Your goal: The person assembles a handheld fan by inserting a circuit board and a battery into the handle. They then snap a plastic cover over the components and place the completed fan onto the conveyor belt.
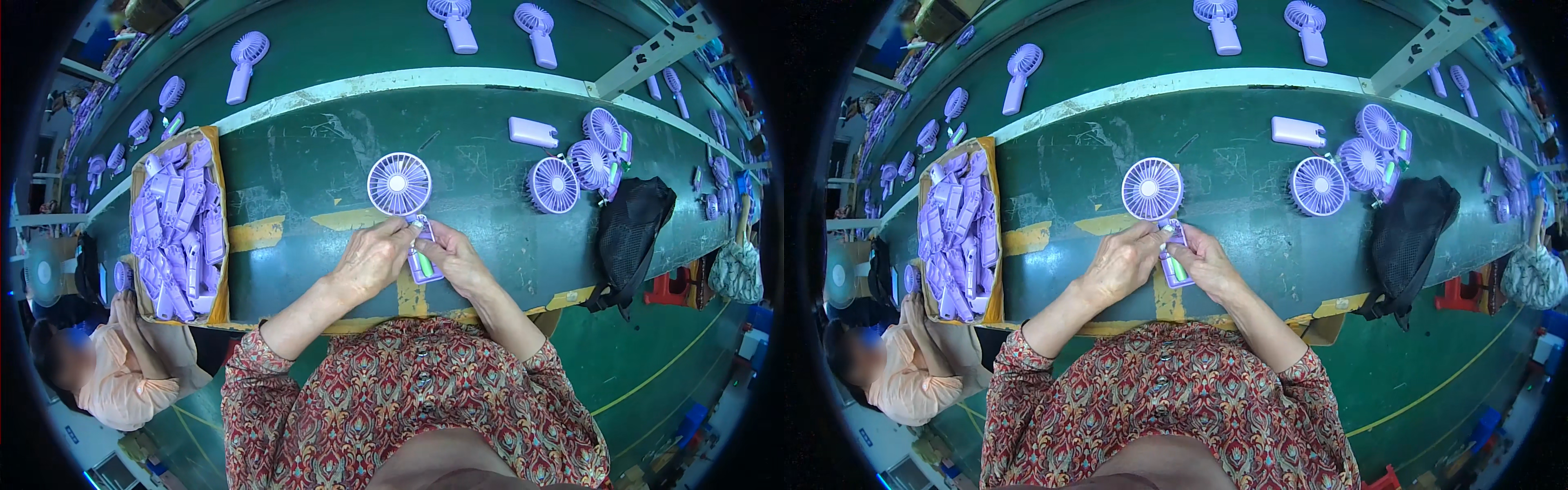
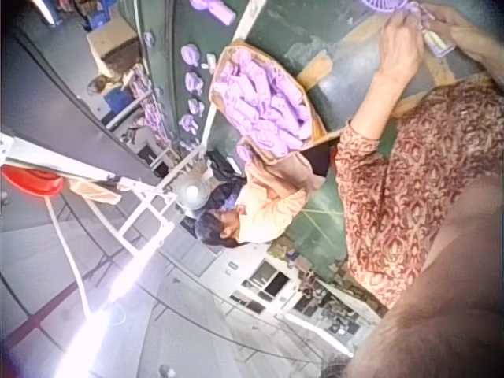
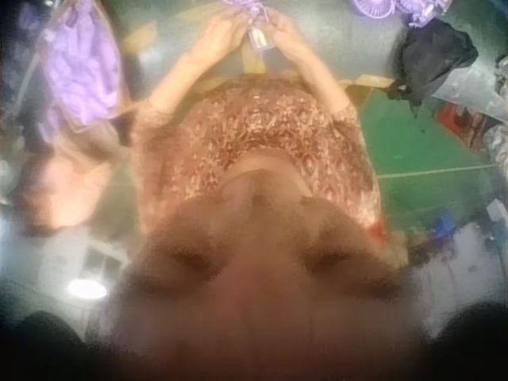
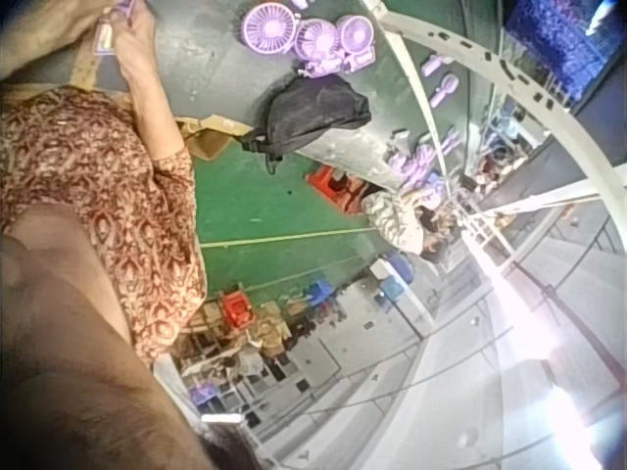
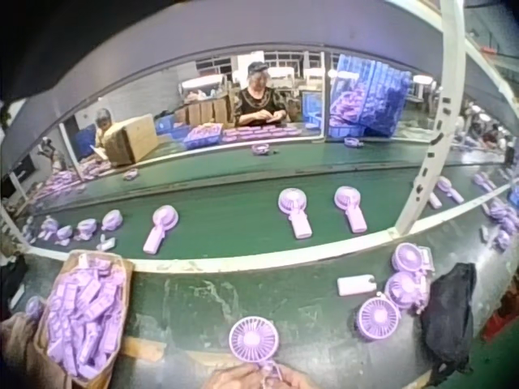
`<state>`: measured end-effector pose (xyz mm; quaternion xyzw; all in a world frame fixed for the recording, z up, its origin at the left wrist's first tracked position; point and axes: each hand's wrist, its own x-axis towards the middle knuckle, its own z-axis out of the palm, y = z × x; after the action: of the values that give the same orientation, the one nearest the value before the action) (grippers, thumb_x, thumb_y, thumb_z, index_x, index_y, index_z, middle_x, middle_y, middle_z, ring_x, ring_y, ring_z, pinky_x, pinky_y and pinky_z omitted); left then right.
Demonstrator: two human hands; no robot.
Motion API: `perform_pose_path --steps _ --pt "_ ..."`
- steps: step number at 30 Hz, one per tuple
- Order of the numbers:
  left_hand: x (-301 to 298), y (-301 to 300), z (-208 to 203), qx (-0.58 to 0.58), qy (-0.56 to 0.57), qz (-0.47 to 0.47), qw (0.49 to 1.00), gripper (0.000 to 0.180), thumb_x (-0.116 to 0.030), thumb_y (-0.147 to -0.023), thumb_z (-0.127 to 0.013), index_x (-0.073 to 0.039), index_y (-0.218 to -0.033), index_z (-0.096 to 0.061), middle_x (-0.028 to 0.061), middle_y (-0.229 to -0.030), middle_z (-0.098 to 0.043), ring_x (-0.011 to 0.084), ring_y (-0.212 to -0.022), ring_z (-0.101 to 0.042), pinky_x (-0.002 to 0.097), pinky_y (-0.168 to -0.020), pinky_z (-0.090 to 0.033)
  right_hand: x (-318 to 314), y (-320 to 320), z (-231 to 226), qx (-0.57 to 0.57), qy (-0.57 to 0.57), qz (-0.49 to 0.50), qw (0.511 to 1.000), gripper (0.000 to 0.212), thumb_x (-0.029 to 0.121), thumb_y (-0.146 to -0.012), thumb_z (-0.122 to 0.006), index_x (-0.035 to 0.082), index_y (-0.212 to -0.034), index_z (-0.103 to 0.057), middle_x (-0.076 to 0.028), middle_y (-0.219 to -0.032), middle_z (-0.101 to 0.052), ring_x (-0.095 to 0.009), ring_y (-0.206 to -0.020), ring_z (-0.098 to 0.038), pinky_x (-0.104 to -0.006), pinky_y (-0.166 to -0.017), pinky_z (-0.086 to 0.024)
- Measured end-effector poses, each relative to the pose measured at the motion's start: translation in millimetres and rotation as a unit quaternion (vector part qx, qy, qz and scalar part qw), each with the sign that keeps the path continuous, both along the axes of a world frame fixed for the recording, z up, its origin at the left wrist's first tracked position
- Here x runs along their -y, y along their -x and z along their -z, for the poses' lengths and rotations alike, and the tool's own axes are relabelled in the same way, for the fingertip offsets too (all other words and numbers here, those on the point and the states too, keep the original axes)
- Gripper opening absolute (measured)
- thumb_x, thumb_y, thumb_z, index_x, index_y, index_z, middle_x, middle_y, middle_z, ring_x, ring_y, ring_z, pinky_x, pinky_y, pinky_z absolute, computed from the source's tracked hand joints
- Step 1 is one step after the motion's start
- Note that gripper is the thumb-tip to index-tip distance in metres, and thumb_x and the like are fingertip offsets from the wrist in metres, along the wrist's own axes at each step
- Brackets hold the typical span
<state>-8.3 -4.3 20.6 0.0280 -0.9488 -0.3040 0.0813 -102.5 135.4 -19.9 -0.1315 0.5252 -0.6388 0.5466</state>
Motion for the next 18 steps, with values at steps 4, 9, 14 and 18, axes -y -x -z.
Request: perform_pose_path --steps 4,9,14,18 --pt "1 4 -1 0.012 0.0 -0.026 1.0 0.015 -0.005 -0.075 -0.063 -0.001 -0.089 -0.064 0.0128 -0.088 -0.062 0.031 -0.072 -0.063 0.0372 -0.06 -0.051 1 -2 1 -0.001 0.006 0.011 1.0 0.029 0.005 -0.092 -0.048 0.0 -0.12 -0.05 -0.003 -0.105 -0.058 -0.007 -0.093 -0.052 -0.0225 -0.081 -0.044" --pt "-1 11 3 0.009 0.01 -0.026 1.0 0.009 -0.005 -0.075 -0.062 -0.001 -0.083 -0.062 0.0109 -0.081 -0.061 0.0313 -0.069 -0.061 0.0387 -0.058 -0.05 -1 -2 8 -0.008 0.006 0.007 1.0 0.032 0.007 -0.092 -0.049 0.0 -0.123 -0.048 -0.004 -0.108 -0.058 -0.009 -0.094 -0.054 -0.0227 -0.082 -0.045" --pt "1 18 3 0.025 0.021 0.004 0.999 0.004 -0.002 -0.075 -0.057 0.0 -0.073 -0.054 0.0147 -0.072 -0.055 0.0336 -0.065 -0.058 0.0421 -0.056 -0.047 2 -4 5 0.007 0.009 0.033 0.999 0.028 0.005 -0.091 -0.048 0.0 -0.118 -0.051 -0.001 -0.096 -0.059 -0.005 -0.082 -0.052 -0.0209 -0.071 -0.045" --pt "5 23 0 0.043 0.019 0.015 0.999 0.006 -0.002 -0.075 -0.056 0.001 -0.071 -0.052 0.0165 -0.071 -0.054 0.0354 -0.065 -0.057 0.044 -0.057 -0.046 5 -6 3 -0.057 -0.014 0.034 0.998 0.027 0.005 -0.091 -0.048 0.0 -0.118 -0.052 0.0 -0.094 -0.059 -0.004 -0.08 -0.052 -0.0203 -0.069 -0.044"
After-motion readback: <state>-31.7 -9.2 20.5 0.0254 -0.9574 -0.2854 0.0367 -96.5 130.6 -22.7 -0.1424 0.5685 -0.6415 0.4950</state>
